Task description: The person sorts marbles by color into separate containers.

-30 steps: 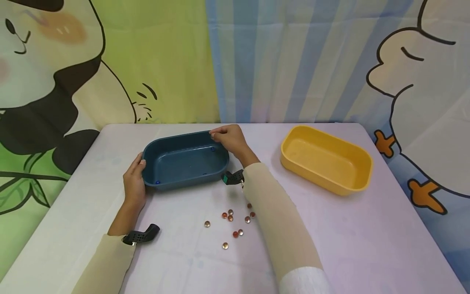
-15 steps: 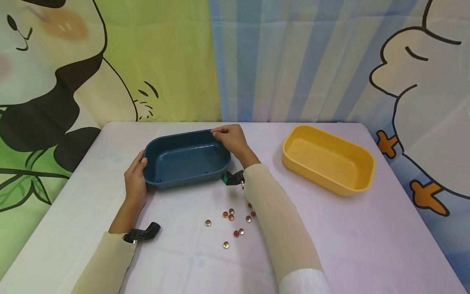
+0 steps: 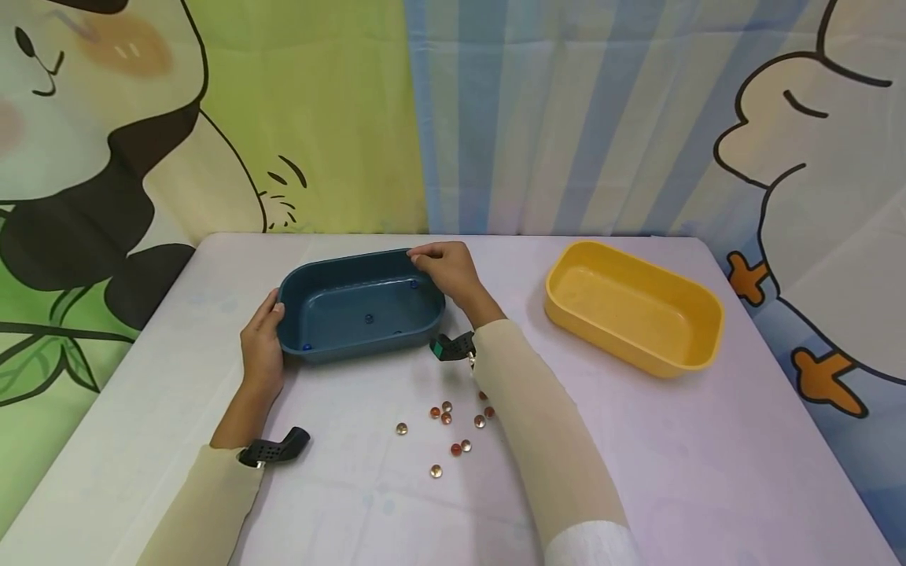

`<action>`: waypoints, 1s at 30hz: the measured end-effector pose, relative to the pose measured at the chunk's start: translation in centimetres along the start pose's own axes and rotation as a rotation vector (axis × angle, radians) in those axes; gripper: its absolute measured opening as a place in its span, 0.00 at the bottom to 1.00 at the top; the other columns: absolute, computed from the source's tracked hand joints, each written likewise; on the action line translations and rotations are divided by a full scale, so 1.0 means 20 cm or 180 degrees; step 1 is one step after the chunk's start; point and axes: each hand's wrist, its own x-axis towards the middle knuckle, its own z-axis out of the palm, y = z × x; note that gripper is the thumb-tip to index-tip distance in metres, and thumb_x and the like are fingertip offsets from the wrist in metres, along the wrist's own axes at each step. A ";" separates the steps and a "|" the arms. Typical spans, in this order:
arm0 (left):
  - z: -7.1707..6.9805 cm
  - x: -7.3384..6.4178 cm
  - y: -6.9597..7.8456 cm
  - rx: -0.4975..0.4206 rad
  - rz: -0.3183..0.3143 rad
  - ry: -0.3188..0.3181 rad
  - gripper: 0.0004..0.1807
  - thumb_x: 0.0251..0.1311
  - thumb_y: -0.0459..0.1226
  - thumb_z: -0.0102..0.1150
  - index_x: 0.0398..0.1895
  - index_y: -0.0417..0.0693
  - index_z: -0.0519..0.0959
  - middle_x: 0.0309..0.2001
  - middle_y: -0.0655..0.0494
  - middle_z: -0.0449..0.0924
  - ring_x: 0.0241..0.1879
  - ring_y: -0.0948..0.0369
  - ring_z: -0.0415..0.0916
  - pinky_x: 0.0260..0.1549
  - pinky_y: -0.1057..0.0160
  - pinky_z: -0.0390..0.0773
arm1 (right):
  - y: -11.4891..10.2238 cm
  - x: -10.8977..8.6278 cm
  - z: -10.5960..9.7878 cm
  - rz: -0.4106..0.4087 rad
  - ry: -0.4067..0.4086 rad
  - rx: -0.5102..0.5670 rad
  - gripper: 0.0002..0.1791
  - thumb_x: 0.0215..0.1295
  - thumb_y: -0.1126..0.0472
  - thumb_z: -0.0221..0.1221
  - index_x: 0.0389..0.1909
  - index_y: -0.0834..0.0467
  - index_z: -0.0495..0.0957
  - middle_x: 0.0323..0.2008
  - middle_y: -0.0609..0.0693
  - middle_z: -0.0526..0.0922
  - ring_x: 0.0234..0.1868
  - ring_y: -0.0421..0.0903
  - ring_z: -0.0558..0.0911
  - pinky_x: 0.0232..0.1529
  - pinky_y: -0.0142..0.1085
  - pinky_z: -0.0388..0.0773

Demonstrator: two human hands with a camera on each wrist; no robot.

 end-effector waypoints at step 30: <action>0.01 -0.01 0.01 -0.0039 -0.0068 0.0006 0.27 0.75 0.47 0.40 0.74 0.53 0.60 0.73 0.62 0.56 0.72 0.66 0.48 0.69 0.64 0.49 | 0.02 -0.24 -0.21 -0.0464 -0.0389 0.0455 0.14 0.72 0.64 0.55 0.52 0.68 0.79 0.46 0.59 0.82 0.48 0.53 0.82 0.51 0.43 0.79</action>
